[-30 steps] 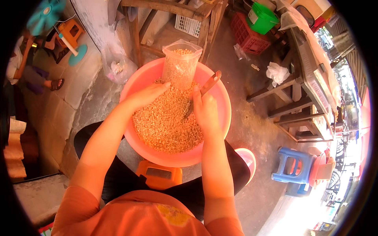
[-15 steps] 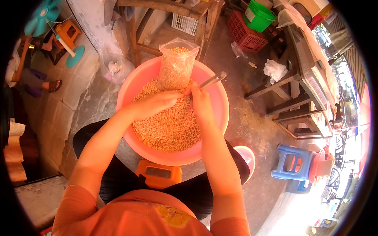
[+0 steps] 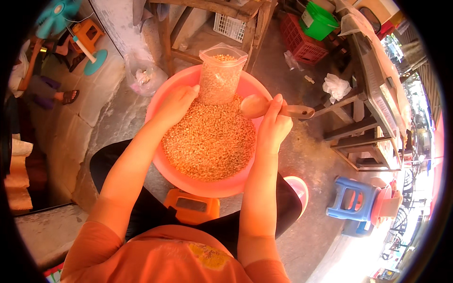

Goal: The person scoops peanuts from a large pink bowl into a plastic bag using a wooden spoon.

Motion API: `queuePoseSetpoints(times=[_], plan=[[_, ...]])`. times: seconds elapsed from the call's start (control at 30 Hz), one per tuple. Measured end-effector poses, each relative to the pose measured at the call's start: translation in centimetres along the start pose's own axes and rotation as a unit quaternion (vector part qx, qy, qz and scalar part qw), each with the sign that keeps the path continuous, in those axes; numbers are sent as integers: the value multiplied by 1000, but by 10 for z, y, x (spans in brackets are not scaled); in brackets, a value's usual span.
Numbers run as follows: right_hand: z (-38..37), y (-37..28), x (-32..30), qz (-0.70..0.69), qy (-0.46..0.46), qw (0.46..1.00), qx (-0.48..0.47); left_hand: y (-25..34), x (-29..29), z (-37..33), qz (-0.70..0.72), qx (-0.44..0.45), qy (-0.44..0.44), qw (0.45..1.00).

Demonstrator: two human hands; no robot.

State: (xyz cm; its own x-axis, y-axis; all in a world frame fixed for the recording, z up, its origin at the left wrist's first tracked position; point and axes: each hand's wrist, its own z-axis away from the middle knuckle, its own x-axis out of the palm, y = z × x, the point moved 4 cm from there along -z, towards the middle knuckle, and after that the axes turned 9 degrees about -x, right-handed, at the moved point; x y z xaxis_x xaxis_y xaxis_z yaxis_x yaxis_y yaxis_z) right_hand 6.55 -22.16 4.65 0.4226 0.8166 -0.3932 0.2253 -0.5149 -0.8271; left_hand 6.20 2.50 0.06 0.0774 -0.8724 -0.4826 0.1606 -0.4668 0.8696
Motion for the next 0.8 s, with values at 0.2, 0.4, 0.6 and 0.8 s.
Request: queuePoseSetpoints(times=[0.2,0.4,0.6,0.8], plan=[[6,6,19,212,-149,966,-16,-3,2,-1,-129,-11,-55,990],[19,-17,28,50,-263,959,-89,-1,3,2,-132,-43,-100,985],[20,-34,19,-105,-193,975,-31,5,10,17,11,-58,-161,985],[5,1,14,-104,-128,986,14,17,-5,34,-220,107,-147,958]])
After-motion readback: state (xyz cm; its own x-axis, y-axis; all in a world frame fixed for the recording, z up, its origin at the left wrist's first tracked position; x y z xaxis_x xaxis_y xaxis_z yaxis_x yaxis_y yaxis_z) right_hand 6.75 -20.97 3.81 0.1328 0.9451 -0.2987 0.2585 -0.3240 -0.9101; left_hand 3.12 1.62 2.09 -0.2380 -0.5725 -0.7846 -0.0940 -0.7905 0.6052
